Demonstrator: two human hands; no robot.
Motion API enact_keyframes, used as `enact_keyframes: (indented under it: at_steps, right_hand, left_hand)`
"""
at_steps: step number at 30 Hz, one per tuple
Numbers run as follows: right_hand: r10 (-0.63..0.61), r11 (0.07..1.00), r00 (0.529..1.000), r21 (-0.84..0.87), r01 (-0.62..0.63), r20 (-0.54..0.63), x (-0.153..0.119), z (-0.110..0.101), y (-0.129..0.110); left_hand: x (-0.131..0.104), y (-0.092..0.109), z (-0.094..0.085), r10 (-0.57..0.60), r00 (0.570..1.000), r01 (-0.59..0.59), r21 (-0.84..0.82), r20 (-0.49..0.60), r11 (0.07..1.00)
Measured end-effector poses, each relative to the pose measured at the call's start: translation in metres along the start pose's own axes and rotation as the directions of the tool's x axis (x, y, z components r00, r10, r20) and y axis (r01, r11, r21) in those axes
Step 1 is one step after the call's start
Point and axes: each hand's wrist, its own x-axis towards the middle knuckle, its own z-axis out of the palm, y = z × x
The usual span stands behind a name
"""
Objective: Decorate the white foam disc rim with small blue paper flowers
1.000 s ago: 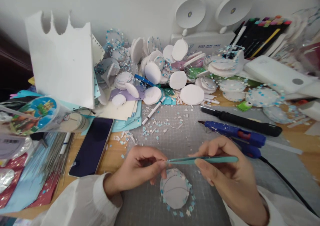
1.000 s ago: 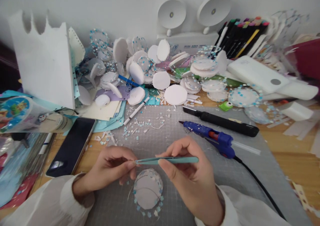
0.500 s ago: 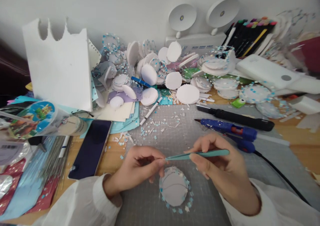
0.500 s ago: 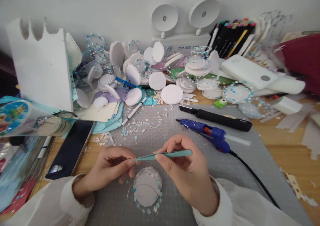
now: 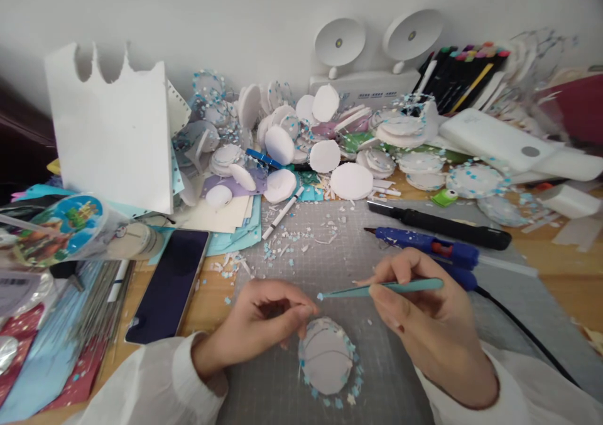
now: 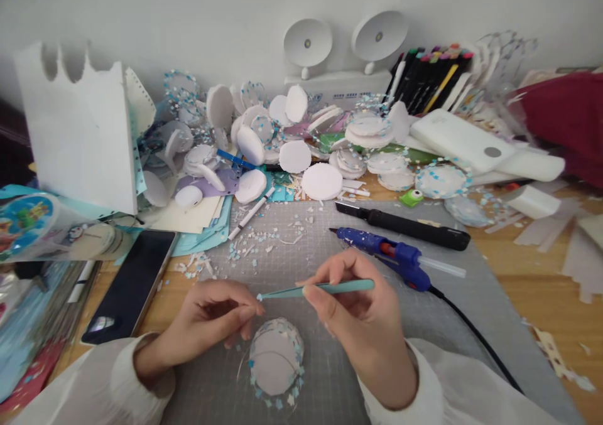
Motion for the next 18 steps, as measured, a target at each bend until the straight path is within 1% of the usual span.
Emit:
enact_keyframes:
  at_steps: [1, 3, 5, 7, 8, 10, 14, 16, 17, 18]
  right_hand:
    - [-0.019, 1.000, 1.000, 0.002, 0.019, -0.010, 0.000, 0.000, -0.001]
    - [-0.055, 0.998, 0.998, 0.001, 0.055, -0.021, 0.000, 0.000, -0.002]
    - [-0.093, 0.996, 0.995, -0.006, 0.093, -0.030, -0.001, 0.000, -0.003]
    - [-0.140, 0.990, 0.989, -0.019, 0.140, -0.038, -0.003, 0.002, -0.003]
    - [-0.164, 0.986, 0.986, -0.023, 0.164, -0.038, -0.003, 0.002, -0.004]
    - [-0.208, 0.978, 0.978, -0.032, 0.207, -0.032, -0.005, 0.004, -0.005]
    - [-0.282, 0.957, 0.958, -0.093, 0.276, -0.059, -0.015, 0.001, -0.014]
    - [-0.294, 0.952, 0.951, -0.121, 0.282, -0.098, -0.027, -0.010, -0.022]
    - [-0.293, 0.952, 0.948, -0.132, 0.277, -0.125, -0.035, -0.019, -0.025]
    - [-0.289, 0.952, 0.940, -0.157, 0.263, -0.180, -0.044, -0.031, -0.027]
  left_hand:
    - [-0.001, 0.000, -0.001, 0.029, 0.999, -0.030, 0.034, 0.020, 0.999]
    - [-0.002, 0.000, -0.003, 0.123, 0.989, -0.131, 0.114, 0.079, 0.985]
    - [-0.003, -0.002, -0.005, 0.213, 0.964, -0.242, 0.192, 0.158, 0.951]
    - [-0.005, -0.003, -0.004, 0.257, 0.943, -0.309, 0.262, 0.213, 0.914]
    - [-0.006, -0.003, -0.003, 0.258, 0.941, -0.317, 0.300, 0.220, 0.900]
    - [-0.008, -0.004, 0.001, 0.245, 0.951, -0.300, 0.366, 0.188, 0.881]
    - [-0.014, -0.003, 0.011, 0.201, 0.978, -0.201, 0.435, 0.046, 0.878]
    - [-0.017, -0.003, 0.013, 0.195, 0.980, -0.162, 0.457, -0.027, 0.875]
    - [-0.019, -0.004, 0.013, 0.197, 0.979, -0.146, 0.463, -0.062, 0.874]
    - [-0.020, -0.004, 0.013, 0.196, 0.976, -0.129, 0.471, -0.095, 0.873]
